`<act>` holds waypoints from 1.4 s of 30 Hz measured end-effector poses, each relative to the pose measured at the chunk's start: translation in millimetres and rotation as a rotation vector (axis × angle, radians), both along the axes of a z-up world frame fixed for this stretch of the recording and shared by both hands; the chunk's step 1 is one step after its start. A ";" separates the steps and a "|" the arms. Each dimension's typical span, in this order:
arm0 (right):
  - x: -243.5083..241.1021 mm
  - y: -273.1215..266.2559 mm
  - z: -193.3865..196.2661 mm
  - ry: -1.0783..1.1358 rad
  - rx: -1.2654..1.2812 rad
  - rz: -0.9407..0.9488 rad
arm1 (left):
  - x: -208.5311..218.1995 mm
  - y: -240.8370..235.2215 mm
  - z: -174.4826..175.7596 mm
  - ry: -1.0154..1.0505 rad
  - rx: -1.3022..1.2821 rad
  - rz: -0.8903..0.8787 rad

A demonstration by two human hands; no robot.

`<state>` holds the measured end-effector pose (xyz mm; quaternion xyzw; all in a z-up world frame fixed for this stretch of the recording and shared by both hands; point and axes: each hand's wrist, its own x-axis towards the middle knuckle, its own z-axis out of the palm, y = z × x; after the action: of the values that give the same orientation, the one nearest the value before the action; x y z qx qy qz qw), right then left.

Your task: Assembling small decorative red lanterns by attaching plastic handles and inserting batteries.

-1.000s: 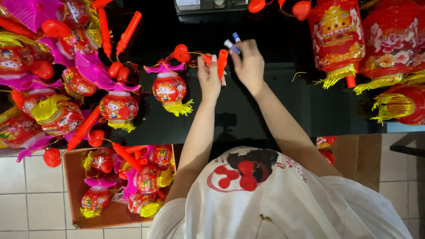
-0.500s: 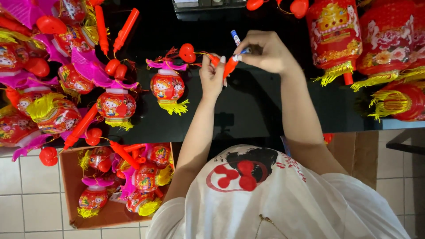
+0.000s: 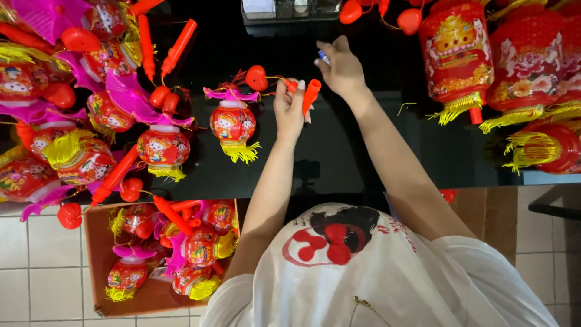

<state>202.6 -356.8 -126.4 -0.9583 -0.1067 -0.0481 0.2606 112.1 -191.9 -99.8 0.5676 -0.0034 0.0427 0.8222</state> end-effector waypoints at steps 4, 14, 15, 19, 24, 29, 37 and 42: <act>-9.2 5.3 14.4 0.057 -0.021 0.000 | 0.8 0.9 2.8 -0.022 0.005 0.007; -84.9 22.0 81.3 -0.275 0.995 0.157 | 2.7 -2.8 -3.8 -0.026 -0.032 -0.014; -85.0 21.8 76.4 -0.252 1.014 0.211 | 2.7 -1.6 -2.0 -0.042 -0.023 -0.021; -77.5 18.1 53.3 -0.312 1.046 0.262 | 11.7 -7.2 -41.9 -0.129 -0.072 0.056; -85.2 24.7 33.0 -0.235 1.024 0.313 | 13.7 -5.7 -43.0 -0.106 -0.072 0.047; -103.0 28.2 -40.5 -0.097 1.102 0.170 | 21.6 -11.7 -80.4 -0.094 -0.060 -0.035; -104.8 12.7 -17.0 -0.010 1.286 0.067 | 24.8 0.1 -53.7 -0.031 -0.329 -0.080; -107.5 21.0 -9.2 -0.236 0.744 0.144 | 26.5 -1.4 -69.6 -0.008 -0.469 -0.165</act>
<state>95.1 -335.9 -135.6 -0.7763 -0.1781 -0.1748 0.5789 138.6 -193.3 -169.4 0.3589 -0.0431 -0.0227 0.9321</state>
